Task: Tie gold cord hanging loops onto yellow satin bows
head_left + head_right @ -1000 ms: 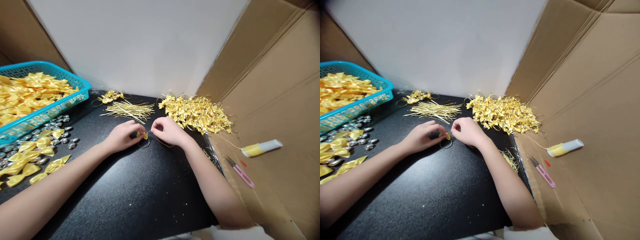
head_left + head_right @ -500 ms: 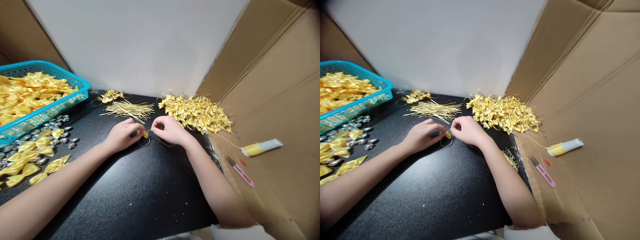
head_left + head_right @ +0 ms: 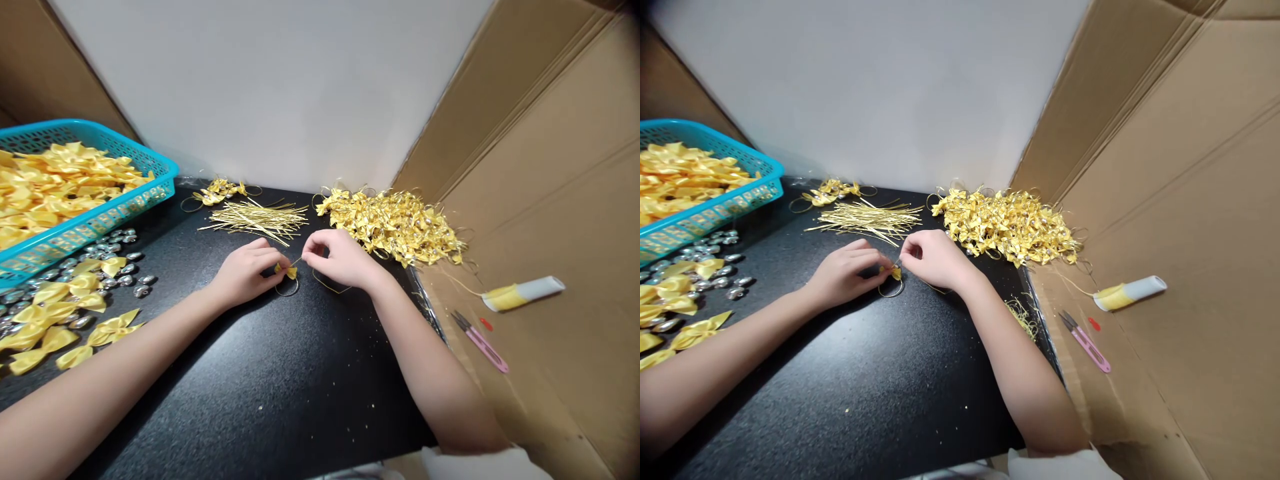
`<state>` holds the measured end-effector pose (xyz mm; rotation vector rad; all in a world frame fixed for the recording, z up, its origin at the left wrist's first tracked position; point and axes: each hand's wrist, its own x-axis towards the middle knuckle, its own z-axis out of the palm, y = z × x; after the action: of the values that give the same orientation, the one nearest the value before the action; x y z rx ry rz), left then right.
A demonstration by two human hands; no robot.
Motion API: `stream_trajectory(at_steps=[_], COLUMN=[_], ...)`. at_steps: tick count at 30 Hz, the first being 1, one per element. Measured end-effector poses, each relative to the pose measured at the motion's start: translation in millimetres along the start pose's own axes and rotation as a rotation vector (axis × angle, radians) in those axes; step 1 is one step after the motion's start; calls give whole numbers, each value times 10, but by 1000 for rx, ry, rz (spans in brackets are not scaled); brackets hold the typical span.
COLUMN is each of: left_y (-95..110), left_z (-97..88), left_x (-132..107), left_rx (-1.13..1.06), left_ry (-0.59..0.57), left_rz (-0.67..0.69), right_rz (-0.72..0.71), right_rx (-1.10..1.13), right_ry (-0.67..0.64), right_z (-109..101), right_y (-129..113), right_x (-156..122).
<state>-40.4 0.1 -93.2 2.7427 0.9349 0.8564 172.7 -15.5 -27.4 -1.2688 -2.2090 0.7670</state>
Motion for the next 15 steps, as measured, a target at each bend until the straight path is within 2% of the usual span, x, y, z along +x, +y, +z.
stream_trajectory(at_steps=[6,15], left_y=[16,10], left_z=[-4,25], left_x=[0,-14], left_rx=[-8,7], left_ry=[-34,18], left_rz=[-25,-33], right_rz=[18,46], right_rx=[-10,-57], right_ry=[-3,18], right_z=[-23,-88], right_y=[36,59], right_x=[12,6])
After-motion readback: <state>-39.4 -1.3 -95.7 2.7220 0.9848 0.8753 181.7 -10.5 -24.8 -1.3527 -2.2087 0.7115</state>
